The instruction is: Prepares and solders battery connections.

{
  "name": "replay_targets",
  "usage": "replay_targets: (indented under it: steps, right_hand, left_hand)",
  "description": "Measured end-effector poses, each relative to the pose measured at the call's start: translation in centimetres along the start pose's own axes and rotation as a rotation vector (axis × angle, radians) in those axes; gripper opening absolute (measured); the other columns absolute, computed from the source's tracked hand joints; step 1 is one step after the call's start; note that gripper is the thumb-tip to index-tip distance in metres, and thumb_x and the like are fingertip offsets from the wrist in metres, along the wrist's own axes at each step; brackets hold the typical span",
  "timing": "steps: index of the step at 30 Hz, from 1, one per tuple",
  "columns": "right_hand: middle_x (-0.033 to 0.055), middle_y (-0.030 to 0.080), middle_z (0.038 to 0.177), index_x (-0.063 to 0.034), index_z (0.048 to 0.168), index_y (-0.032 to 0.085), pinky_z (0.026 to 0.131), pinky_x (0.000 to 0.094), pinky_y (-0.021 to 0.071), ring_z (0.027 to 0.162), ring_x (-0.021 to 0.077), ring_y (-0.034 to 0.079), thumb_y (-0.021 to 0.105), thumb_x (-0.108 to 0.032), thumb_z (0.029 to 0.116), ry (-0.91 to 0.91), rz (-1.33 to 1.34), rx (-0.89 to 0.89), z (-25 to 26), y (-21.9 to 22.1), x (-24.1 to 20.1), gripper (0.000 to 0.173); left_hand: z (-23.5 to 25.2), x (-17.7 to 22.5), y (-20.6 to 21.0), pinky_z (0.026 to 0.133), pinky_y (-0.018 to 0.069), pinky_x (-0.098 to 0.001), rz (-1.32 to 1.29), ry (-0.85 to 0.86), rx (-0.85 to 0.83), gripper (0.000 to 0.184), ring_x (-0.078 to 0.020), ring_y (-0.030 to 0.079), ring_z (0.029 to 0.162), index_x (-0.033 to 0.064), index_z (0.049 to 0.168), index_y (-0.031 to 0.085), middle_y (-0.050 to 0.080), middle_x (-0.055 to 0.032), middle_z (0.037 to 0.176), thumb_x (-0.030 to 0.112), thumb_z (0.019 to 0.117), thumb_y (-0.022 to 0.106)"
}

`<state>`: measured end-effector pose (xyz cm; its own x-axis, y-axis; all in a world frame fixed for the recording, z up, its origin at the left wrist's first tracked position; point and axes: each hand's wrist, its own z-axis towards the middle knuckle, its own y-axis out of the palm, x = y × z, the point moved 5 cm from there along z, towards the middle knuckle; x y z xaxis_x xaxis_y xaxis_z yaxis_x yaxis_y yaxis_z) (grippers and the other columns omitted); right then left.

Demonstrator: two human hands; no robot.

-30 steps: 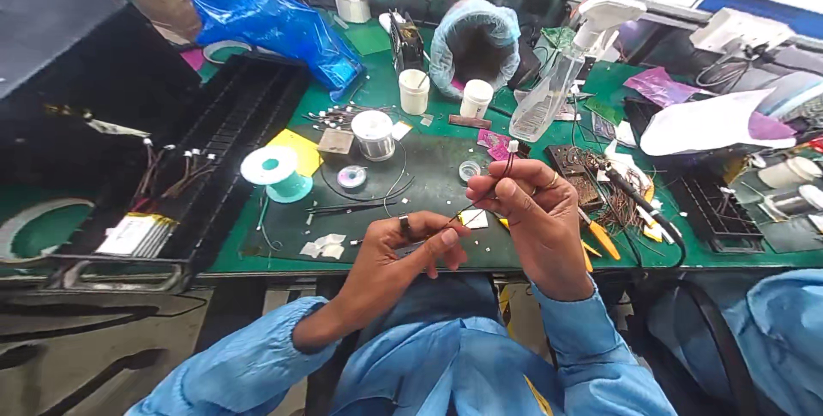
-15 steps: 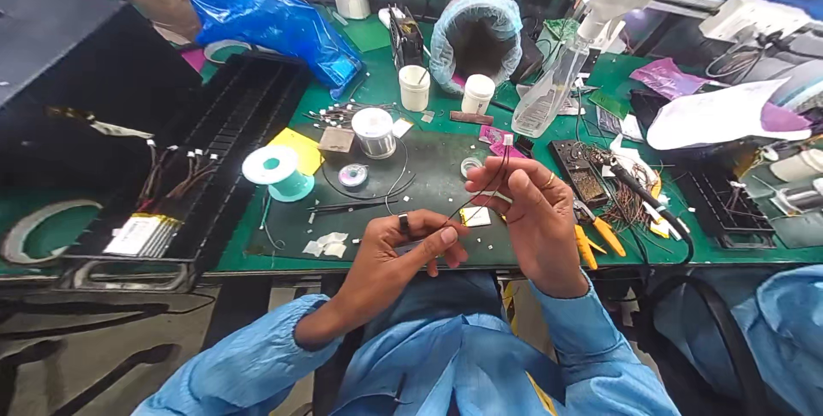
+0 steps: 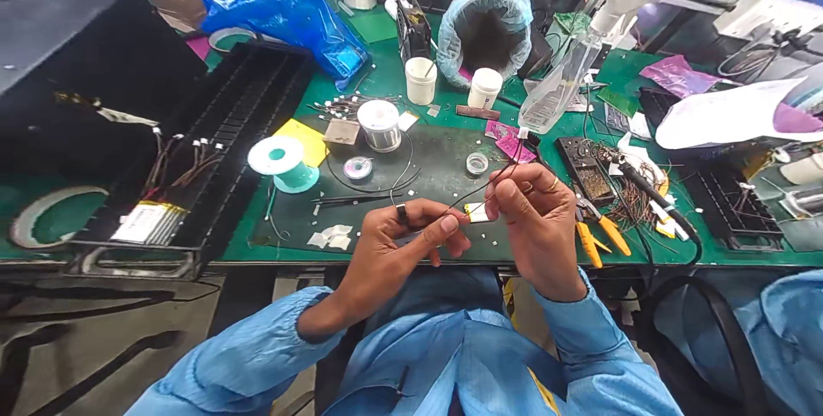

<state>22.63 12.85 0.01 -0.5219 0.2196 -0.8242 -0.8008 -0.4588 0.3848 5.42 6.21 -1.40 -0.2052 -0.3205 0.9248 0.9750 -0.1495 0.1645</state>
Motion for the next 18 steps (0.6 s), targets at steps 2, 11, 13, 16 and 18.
replay_targets:
  steps: [2,11,13,16,18]
  right_hand:
    - [0.0088,0.073,0.097,-0.0034,0.101,0.073,0.074,0.0259,0.0597,0.081,0.0108,0.069,0.074,-0.006,0.0933,0.005,-0.026,-0.025,-0.1,0.4,0.1,0.008]
    - [0.0082,0.073,0.098,0.0009,0.099,0.075,0.079,0.0275,0.0592,0.089,0.0116,0.068,0.076,-0.004,0.0911,0.025,-0.125,-0.104,-0.7,1.6,0.7,0.009]
    - [0.0085,0.073,0.097,0.0016,0.099,0.075,0.079,0.0268,0.0588,0.088,0.0113,0.069,0.077,-0.003,0.0905,0.012,-0.136,-0.124,-0.7,1.7,0.9,0.01]
    - [0.009,0.073,0.097,0.0022,0.098,0.075,0.079,0.0268,0.0588,0.088,0.0117,0.068,0.077,-0.002,0.0895,0.008,-0.128,-0.14,-0.7,1.7,1.1,0.009]
    - [0.0085,0.073,0.097,0.0018,0.098,0.075,0.079,0.0269,0.0594,0.088,0.0116,0.069,0.078,-0.002,0.0891,0.015,-0.112,-0.134,-0.7,1.7,1.2,0.01]
  left_hand:
    - [0.0,0.1,-0.1,0.065,0.0629,-0.0265,-0.003,0.001,0.009,0.019,-0.017,0.076,0.081,-0.0044,0.114,0.069,0.077,-0.011,0.096,0.008,0.1044,0.058]
    - [-0.2,0.5,-0.2,0.066,0.0631,-0.0274,-0.006,0.035,0.042,0.016,-0.0172,0.076,0.081,-0.0039,0.111,0.069,0.077,-0.0111,0.095,0.007,0.1037,0.059]
    - [-0.2,0.6,-0.2,0.066,0.0634,-0.0273,0.002,0.043,0.046,0.016,-0.016,0.075,0.08,-0.0033,0.11,0.069,0.077,-0.0095,0.094,0.007,0.1036,0.059]
    - [-0.2,0.8,-0.3,0.066,0.0633,-0.0267,0.02,0.05,0.053,0.015,-0.0155,0.075,0.08,-0.0032,0.11,0.069,0.077,-0.0086,0.094,0.007,0.1033,0.06]
    - [-0.2,0.9,-0.4,0.066,0.0633,-0.0265,0.019,0.049,0.052,0.015,-0.0152,0.075,0.08,-0.0031,0.109,0.07,0.077,-0.0084,0.094,0.007,0.1031,0.06]
